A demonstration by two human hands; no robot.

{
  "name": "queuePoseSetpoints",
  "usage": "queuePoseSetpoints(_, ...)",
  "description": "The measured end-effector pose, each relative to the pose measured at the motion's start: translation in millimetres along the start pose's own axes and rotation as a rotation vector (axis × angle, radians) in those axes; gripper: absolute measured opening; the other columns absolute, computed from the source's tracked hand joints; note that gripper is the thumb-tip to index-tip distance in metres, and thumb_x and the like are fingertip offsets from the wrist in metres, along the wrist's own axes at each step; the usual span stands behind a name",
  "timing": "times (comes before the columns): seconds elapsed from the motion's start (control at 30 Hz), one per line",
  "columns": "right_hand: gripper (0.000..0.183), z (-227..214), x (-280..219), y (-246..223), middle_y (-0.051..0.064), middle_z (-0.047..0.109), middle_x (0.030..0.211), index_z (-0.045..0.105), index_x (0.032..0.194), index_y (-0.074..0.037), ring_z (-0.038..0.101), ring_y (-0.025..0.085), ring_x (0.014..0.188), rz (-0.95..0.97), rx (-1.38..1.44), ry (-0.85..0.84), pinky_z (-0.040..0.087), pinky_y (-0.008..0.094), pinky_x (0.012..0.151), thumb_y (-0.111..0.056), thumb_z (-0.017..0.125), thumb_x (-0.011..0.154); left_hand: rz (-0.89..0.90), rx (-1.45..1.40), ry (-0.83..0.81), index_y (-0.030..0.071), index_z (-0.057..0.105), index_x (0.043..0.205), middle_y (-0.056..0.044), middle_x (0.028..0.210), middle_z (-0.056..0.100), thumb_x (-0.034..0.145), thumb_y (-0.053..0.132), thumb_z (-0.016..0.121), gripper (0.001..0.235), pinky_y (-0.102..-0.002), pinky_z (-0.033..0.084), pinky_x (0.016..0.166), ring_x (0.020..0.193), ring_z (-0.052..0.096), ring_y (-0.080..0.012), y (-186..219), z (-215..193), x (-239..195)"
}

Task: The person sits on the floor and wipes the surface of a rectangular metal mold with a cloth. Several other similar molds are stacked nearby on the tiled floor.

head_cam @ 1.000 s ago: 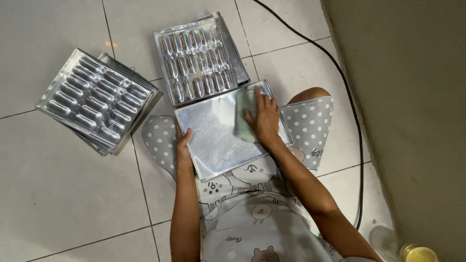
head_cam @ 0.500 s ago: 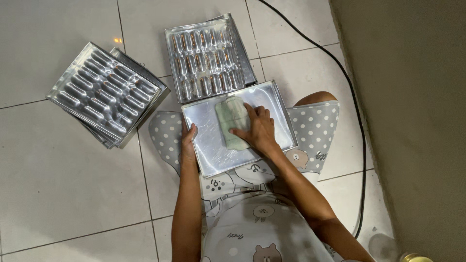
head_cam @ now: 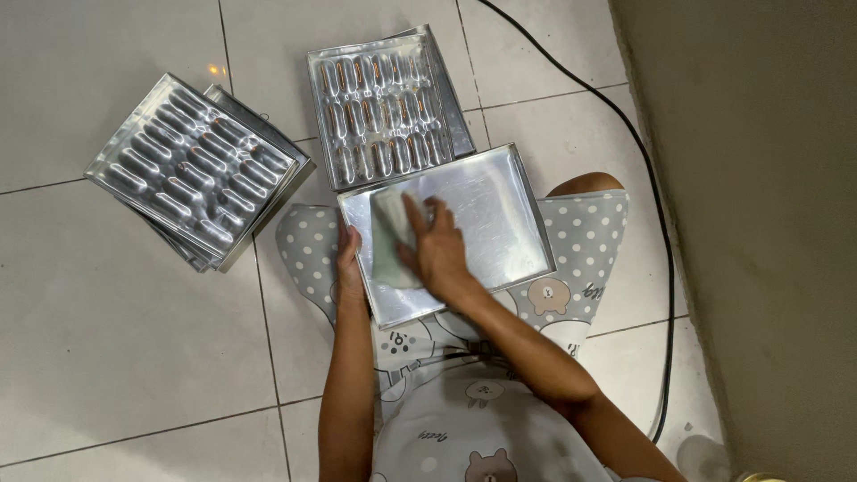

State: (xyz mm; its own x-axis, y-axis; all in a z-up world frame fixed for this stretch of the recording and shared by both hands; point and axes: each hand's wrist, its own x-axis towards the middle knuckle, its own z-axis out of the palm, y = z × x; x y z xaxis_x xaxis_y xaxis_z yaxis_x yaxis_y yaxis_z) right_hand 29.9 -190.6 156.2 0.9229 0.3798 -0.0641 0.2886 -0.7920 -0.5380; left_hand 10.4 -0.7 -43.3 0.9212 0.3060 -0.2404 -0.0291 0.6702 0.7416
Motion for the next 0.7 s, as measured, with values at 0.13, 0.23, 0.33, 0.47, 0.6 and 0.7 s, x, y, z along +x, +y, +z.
queuePoseSetpoints(0.13,0.080,15,-25,-27,0.021,0.039,0.134,0.030,0.165,-0.015,0.052,0.045,0.118,-0.102,0.077,-0.143,0.056,0.058,0.080,-0.023,0.065,0.094,-0.092,-0.106,0.069,0.033,0.049,0.155,0.001,0.140,0.066,0.105,0.062,0.045,0.058,-0.042,0.048,0.113,0.119,0.067,-0.0172,32,52,-37)
queuePoseSetpoints(0.23,0.073,19,-6,-23,0.019,0.045,0.127,0.040,0.160,-0.017,0.058,0.045,0.111,-0.116,0.020,-0.168,0.059,0.057,0.078,-0.028,0.066,0.093,-0.138,-0.153,0.002,0.025,0.056,0.150,0.002,0.141,0.065,0.108,0.052,0.048,0.050,-0.037,0.048,0.113,0.119,0.065,-0.0135,30,45,-30)
queuePoseSetpoints(0.33,0.072,17,27,-26,0.018,0.047,0.125,0.041,0.159,-0.019,0.059,0.044,0.108,-0.159,-0.067,-0.146,0.059,0.056,0.076,-0.030,0.064,0.092,-0.218,-0.312,-0.049,0.023,0.059,0.147,-0.006,0.140,0.067,0.103,0.061,0.051,0.059,-0.043,0.050,0.114,0.123,0.067,-0.0216,47,56,-26)
queuePoseSetpoints(0.47,0.073,16,45,-29,0.016,0.048,0.127,0.039,0.160,-0.028,0.058,0.041,0.112,-0.192,-0.160,-0.206,0.058,0.055,0.079,-0.036,0.063,0.092,-0.194,-0.286,-0.029,0.020,0.062,0.143,-0.006,0.136,0.070,0.101,0.057,0.057,0.056,-0.043,0.051,0.112,0.118,0.069,-0.0198,35,33,-24)
queuePoseSetpoints(0.6,0.069,-7,28,-23,0.017,0.052,0.122,0.050,0.154,-0.026,0.060,0.042,0.109,-0.263,-0.077,-0.332,0.057,0.054,0.081,-0.032,0.061,0.087,-0.224,-0.283,0.061,0.019,0.066,0.138,-0.003,0.135,0.070,0.102,0.060,0.053,0.056,-0.040,0.048,0.115,0.118,0.068,-0.0170,-8,10,-18)
queuePoseSetpoints(0.7,0.062,-9,21,-22,0.015,0.052,0.120,0.055,0.150,-0.023,0.060,0.040,0.107,-0.238,-0.075,-0.298,0.057,0.052,0.079,-0.030,0.058,0.088,-0.188,-0.279,0.050,0.024,0.068,0.132,-0.003,0.127,0.074,0.103,0.062,0.051,0.050,-0.036,0.051,0.110,0.109,0.070,-0.0143,7,32,-22)
